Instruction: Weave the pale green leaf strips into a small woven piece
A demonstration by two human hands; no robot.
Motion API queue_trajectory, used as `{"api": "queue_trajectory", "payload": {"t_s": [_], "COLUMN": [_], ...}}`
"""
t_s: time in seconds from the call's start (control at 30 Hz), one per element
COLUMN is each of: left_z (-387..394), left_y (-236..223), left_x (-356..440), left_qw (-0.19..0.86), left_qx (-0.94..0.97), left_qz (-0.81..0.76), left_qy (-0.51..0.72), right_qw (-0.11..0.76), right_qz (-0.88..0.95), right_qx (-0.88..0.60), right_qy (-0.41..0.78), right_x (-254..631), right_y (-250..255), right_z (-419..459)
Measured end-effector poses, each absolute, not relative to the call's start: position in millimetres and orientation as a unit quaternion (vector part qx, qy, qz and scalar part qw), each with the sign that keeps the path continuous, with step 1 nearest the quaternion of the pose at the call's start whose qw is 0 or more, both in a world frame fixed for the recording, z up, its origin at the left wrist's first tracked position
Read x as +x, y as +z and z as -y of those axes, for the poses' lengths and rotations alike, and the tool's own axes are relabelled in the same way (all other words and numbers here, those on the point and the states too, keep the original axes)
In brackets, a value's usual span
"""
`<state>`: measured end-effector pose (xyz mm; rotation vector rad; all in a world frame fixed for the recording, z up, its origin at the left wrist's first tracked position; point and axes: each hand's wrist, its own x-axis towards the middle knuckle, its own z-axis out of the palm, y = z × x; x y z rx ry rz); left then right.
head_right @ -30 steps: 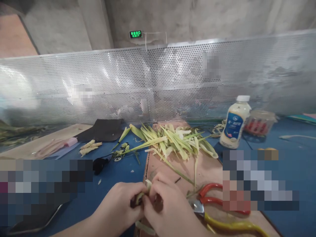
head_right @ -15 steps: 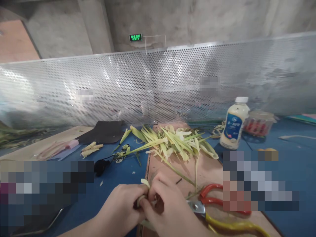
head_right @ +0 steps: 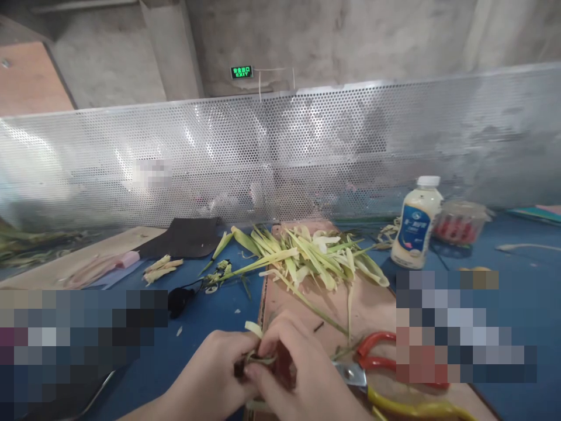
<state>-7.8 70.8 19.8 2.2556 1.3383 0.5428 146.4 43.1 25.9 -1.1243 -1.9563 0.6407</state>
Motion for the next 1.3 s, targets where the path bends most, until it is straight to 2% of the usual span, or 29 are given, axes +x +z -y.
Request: {"api": "queue_trajectory", "payload": {"t_s": [0.47,0.8,0.93,1.3], "left_z": [-68,-74,-74,-76], "left_y": [25,31,33,36], "left_x": [-8,-8,-9,-12], "left_qw": [0.372,0.543,0.547,0.555], "left_qx": [0.789,0.678,0.672,0.688], "left_qz": [-0.420,-0.432,-0.437,-0.418], "left_qy": [0.250,0.241,0.242,0.209], "right_qw": [0.411,0.388,0.348,0.312], "right_qz": [0.663,0.731,0.776,0.827], "right_qx": [-0.443,-0.413,-0.385,-0.354], "right_qy": [0.442,0.380,0.358,0.306], "right_x": [151,164,170,177], "right_y": [23,33,38,45], "right_z": [-58,-52,-52,-55]}}
